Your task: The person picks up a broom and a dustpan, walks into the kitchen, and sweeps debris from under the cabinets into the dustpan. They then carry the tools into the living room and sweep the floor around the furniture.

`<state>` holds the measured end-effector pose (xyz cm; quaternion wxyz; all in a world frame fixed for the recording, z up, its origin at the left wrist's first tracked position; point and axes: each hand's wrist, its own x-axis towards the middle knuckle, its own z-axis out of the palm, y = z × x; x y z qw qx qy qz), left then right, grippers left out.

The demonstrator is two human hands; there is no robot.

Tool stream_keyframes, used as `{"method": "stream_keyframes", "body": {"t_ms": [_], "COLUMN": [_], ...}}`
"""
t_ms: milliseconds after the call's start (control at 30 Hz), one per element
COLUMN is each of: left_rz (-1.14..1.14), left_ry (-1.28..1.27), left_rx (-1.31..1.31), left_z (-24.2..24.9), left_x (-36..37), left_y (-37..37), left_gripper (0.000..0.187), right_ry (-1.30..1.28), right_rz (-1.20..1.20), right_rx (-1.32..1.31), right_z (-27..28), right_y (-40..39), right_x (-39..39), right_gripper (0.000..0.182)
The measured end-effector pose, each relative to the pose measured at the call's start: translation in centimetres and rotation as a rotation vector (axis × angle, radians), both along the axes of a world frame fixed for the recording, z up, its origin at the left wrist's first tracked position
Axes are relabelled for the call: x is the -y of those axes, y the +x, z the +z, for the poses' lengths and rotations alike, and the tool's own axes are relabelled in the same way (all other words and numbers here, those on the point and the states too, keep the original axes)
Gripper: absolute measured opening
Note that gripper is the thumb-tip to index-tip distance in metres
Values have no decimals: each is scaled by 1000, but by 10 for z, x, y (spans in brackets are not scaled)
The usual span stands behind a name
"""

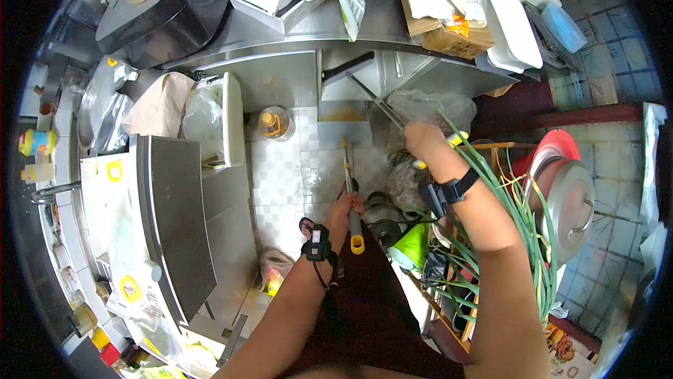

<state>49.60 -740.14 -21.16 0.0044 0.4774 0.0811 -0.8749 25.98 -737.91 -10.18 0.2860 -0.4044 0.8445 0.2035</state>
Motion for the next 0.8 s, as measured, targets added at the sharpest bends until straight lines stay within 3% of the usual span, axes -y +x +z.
{"method": "stream_keyframes", "body": {"t_ms": [200, 267, 300, 400, 467, 500, 567, 633, 800], "left_rz": [-227, -239, -207, -155, -165, -183, -144, -32, 28], "left_ry": [-231, -332, -428, -308, -266, -339, -247, 81, 22], "left_rx": [9, -76, -160, -353, -378, -359, -271, -125, -78], "left_z": [29, 23, 10, -59, -67, -53, -33, -23, -11], "left_x": [10, 3, -5, -8, -6, -4, 1, 7, 3], "left_y": [2, 11, 17, 25, 30, 31, 26, 15, 9], "left_gripper": [10, 7, 16, 22, 17, 14, 10, 15, 17], "right_ry": [-128, -169, -166, -120, -53, -19, 41, 97, 112], "right_rz": [-124, -118, -102, 3, 73, 109, 201, 255, 237], "right_rx": [-11, 30, 41, 47, 11, -13, -25, -52, -144], "right_z": [-6, -1, 0, -14, -8, 4, 34, 51, 95], "right_y": [-15, -19, -18, -17, -17, -14, -7, -6, -4], "right_x": [-19, -17, -12, -4, 0, 1, 0, -4, -15], "right_gripper": [23, 25, 24, 23, 22, 22, 22, 21, 21]}}
